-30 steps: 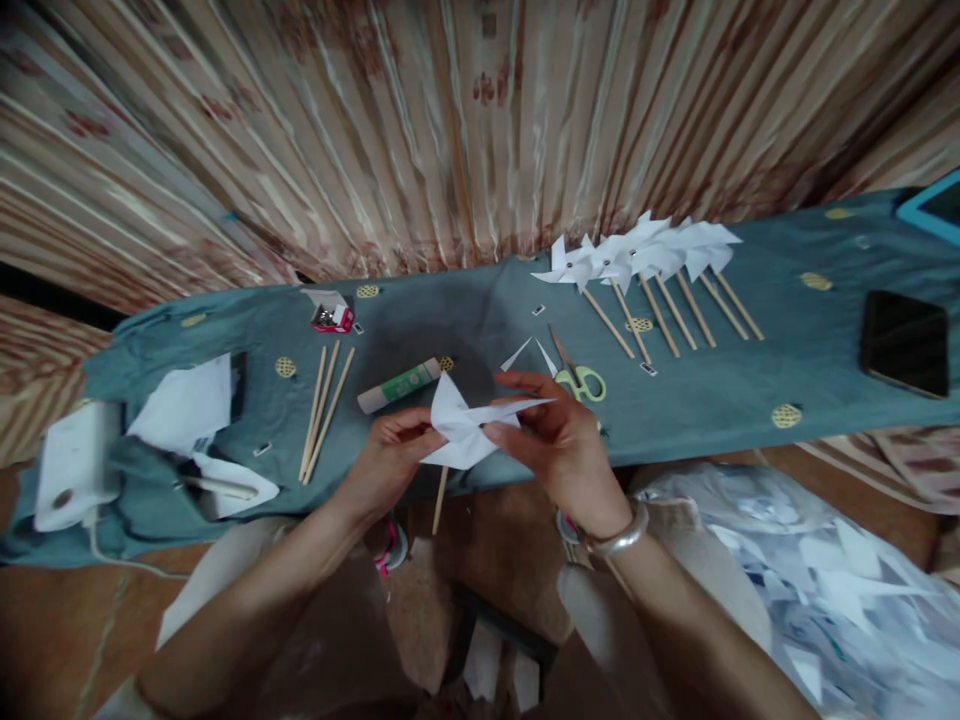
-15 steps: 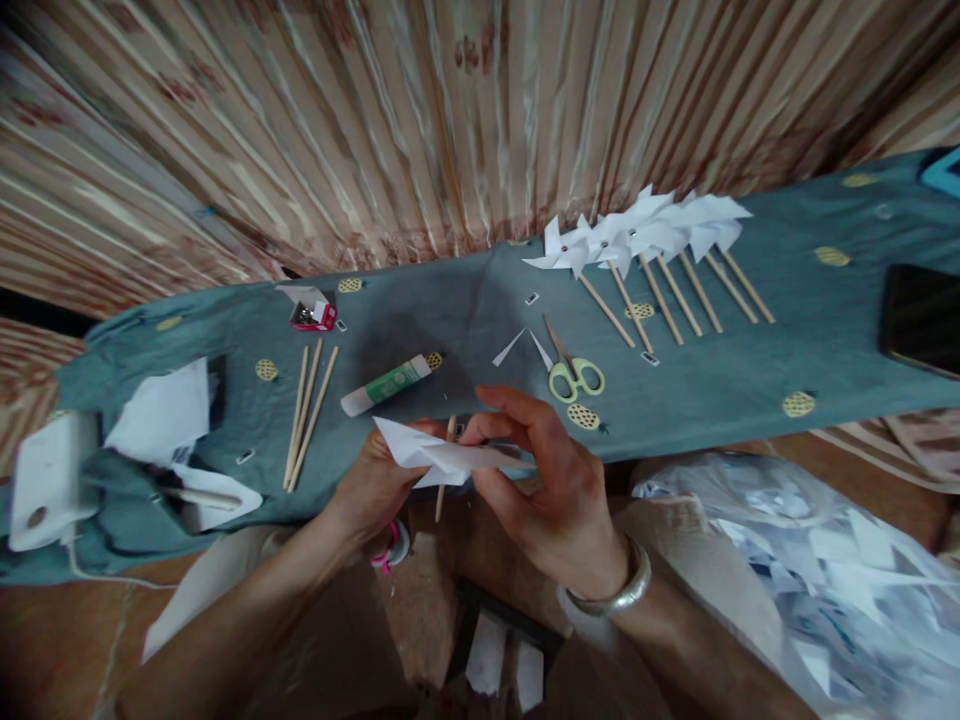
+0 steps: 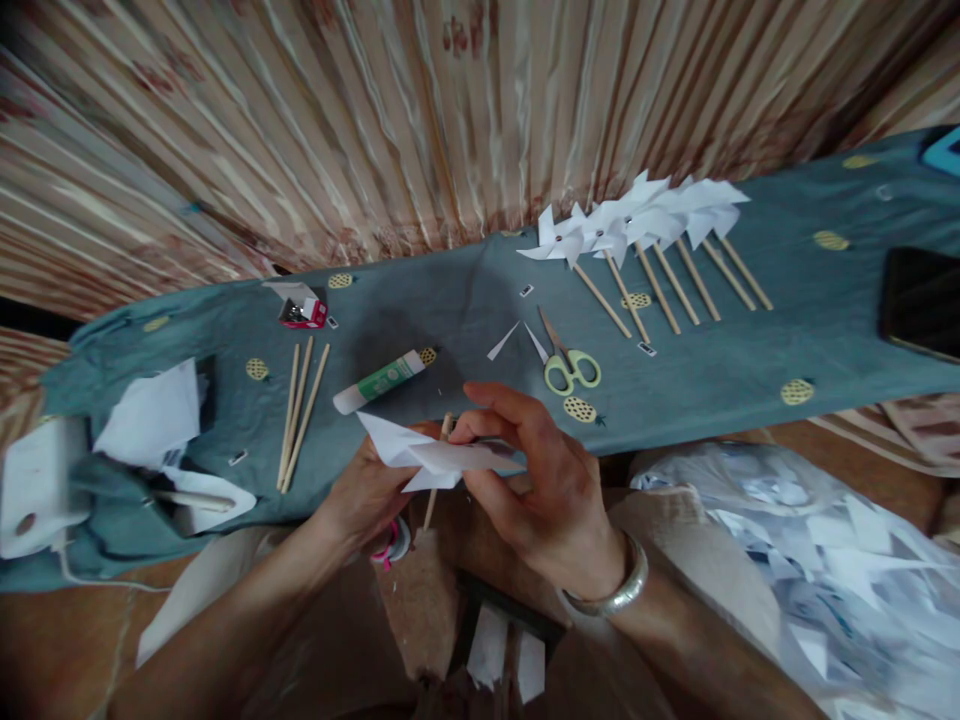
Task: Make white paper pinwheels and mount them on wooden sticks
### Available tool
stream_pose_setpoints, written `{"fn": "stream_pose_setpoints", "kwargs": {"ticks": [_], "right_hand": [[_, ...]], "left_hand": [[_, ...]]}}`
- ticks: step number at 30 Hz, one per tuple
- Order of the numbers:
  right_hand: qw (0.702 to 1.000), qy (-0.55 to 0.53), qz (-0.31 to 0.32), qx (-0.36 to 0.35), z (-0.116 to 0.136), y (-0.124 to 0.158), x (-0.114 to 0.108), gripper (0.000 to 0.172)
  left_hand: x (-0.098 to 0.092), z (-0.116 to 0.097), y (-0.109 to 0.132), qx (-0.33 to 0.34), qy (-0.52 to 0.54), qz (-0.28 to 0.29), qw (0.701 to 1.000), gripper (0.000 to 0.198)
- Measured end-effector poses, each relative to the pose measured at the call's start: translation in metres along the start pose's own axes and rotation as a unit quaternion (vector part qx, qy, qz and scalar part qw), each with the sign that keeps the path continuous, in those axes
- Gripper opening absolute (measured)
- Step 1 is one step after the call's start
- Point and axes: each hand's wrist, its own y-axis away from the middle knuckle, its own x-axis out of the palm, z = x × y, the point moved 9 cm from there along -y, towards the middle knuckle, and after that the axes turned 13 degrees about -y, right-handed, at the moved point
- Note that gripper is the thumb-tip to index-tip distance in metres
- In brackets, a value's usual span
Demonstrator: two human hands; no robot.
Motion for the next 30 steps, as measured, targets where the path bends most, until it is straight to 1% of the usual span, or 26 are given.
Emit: {"fn": "stream_pose_setpoints", "kwargs": {"ticks": [4, 8, 15, 24, 28, 30], "right_hand": [[1.000, -0.009, -0.001, -0.002, -0.0002, -0.0004, 0.0008, 0.046], [1.000, -0.010, -0.008, -0.009, 0.0012, -0.0006, 0.0002, 0.045], [0.999, -0.019, -0.009, -0.024, 0.0032, 0.0003, -0.0008, 0.046], [1.000, -0.022, -0.014, -0.005, -0.0010, 0.0020, -0.0019, 0.050], [0.999, -0.031, -0.022, 0.002, 0.0004, 0.0016, -0.0031, 0.048], [0.998, -0.046, -0.029, 0.017, -0.0016, 0.0011, -0.0034, 0.045]], "left_hand": [[-0.0001, 0.0032, 0.0013, -0.014, -0.005, 0.002, 1.000, 0.030], [0.0013, 0.0026, 0.0023, -0.027, 0.013, -0.004, 1.000, 0.035], [0.0032, 0.0019, 0.0028, -0.029, 0.029, 0.000, 0.999, 0.036], [0.0017, 0.0020, 0.0038, -0.029, 0.044, -0.013, 0.999, 0.033], [0.0017, 0.0036, 0.0033, -0.037, 0.060, -0.015, 0.997, 0.034], [0.0015, 0.0034, 0.0028, -0.038, 0.068, -0.020, 0.997, 0.035]]}}
